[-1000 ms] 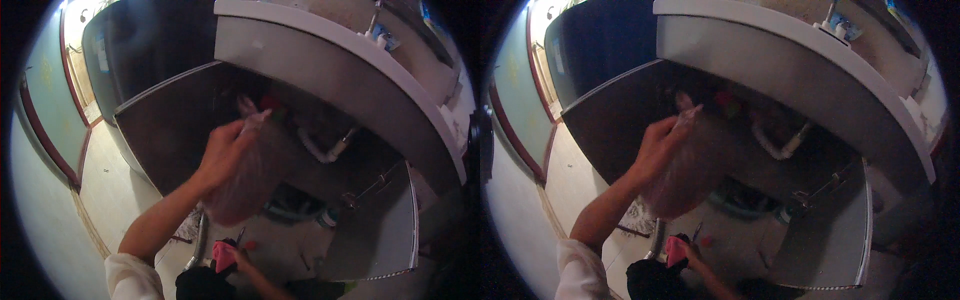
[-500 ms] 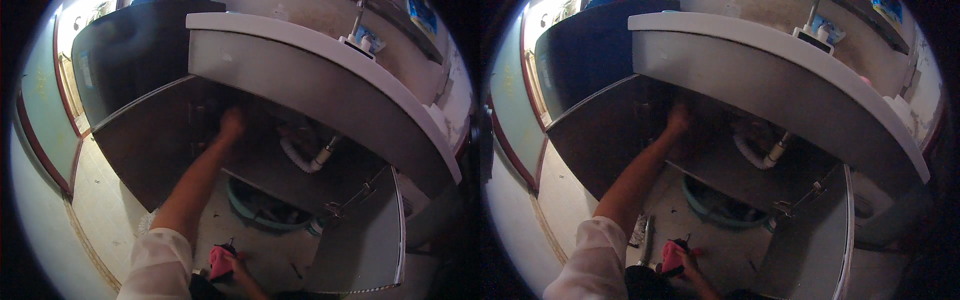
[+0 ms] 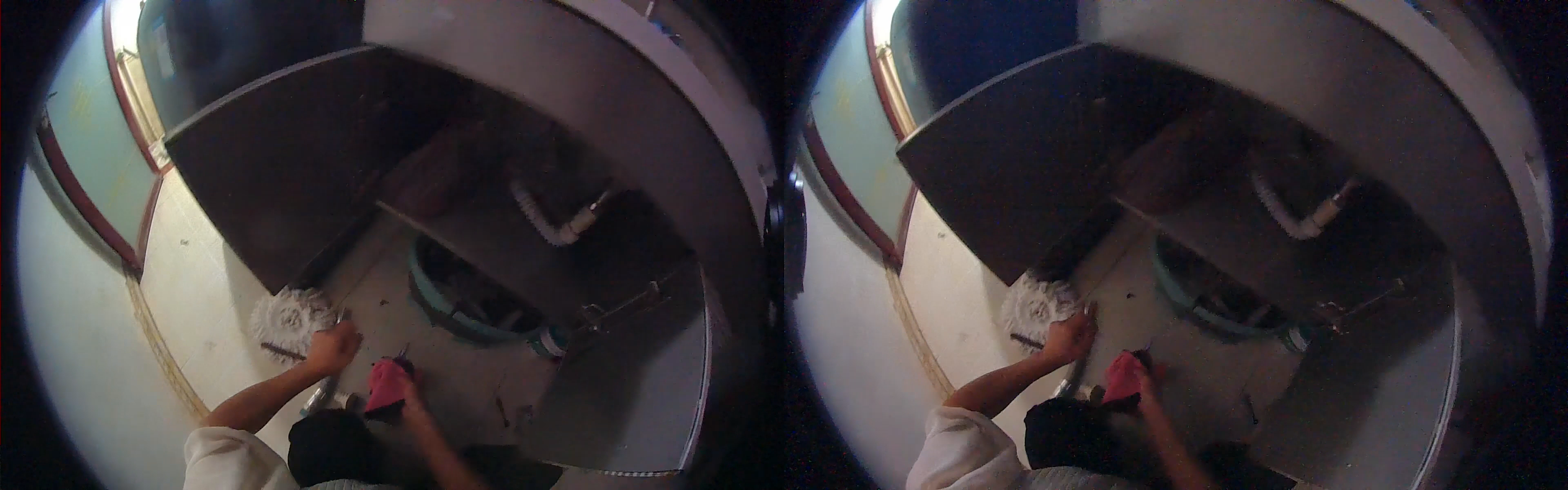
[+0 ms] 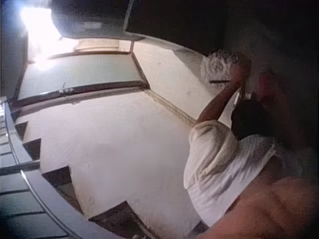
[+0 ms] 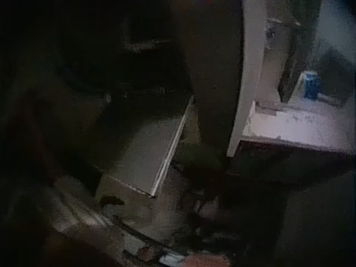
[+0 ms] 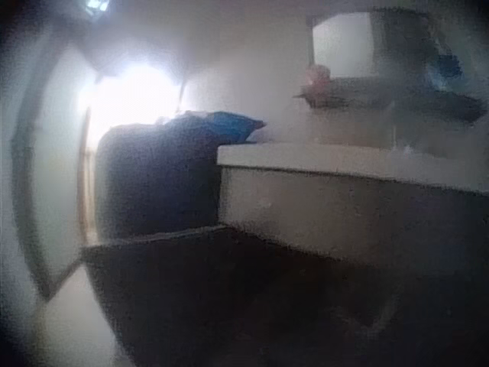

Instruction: The person washes a pink cloth in a sink under running water, then uses the damp cloth to wipe the cabinet doors under the sink. The person also organizes items inside the cabinet.

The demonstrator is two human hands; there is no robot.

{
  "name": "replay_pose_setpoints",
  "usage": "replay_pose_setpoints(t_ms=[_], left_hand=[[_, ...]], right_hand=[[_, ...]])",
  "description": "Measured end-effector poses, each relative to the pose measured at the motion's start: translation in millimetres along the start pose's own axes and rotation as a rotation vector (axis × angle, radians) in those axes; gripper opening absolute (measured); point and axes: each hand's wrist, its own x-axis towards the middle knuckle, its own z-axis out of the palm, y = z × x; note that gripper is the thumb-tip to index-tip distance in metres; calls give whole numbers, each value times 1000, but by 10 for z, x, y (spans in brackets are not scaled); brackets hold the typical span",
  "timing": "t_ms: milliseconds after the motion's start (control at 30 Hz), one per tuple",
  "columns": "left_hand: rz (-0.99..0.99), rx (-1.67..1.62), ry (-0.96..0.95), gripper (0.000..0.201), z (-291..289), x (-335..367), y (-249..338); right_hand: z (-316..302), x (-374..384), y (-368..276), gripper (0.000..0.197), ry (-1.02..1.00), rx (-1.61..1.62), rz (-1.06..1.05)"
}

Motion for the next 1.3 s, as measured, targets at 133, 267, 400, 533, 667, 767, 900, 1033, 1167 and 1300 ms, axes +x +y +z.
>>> replay_pose_setpoints(t_ms=[133, 267, 400, 533, 667, 767, 900, 1033, 1167, 1300], left_hand=[[-19, 180, 9, 22, -45, -303, -493], [306, -20, 176, 26, -257, 341, 365], [681, 197, 333, 35, -308, 1221, 1042], [1004, 227, 64, 34, -260, 2010, 1829], [1074, 463, -67, 36, -40, 2675, 2424], [828, 489, -296, 36, 417, 3270, 2440], [714, 412, -87, 35, 717, 3954, 2066], [615, 354, -33, 35, 825, 4215, 2032], [551, 340, -1, 34, 747, 4297, 2038], [517, 300, 20, 33, 785, 4353, 2026]], right_hand=[[99, -12, -159, 37, 195, -90, -183], [-22, 15, -129, 39, 244, -71, -200], [9, 46, -118, 40, 167, -34, -181], [-1, 1, -153, 40, 102, 1, -158], [-3, -59, -306, 41, 56, 35, -187], [74, -175, -539, 42, 32, 58, -283], [504, -604, -1156, 43, -37, 117, -583], [764, -1124, -1833, 47, 107, -46, -786], [936, -1331, -2312, 46, 183, 256, -943], [854, -1274, -2594, 42, 399, 132, -1300]])
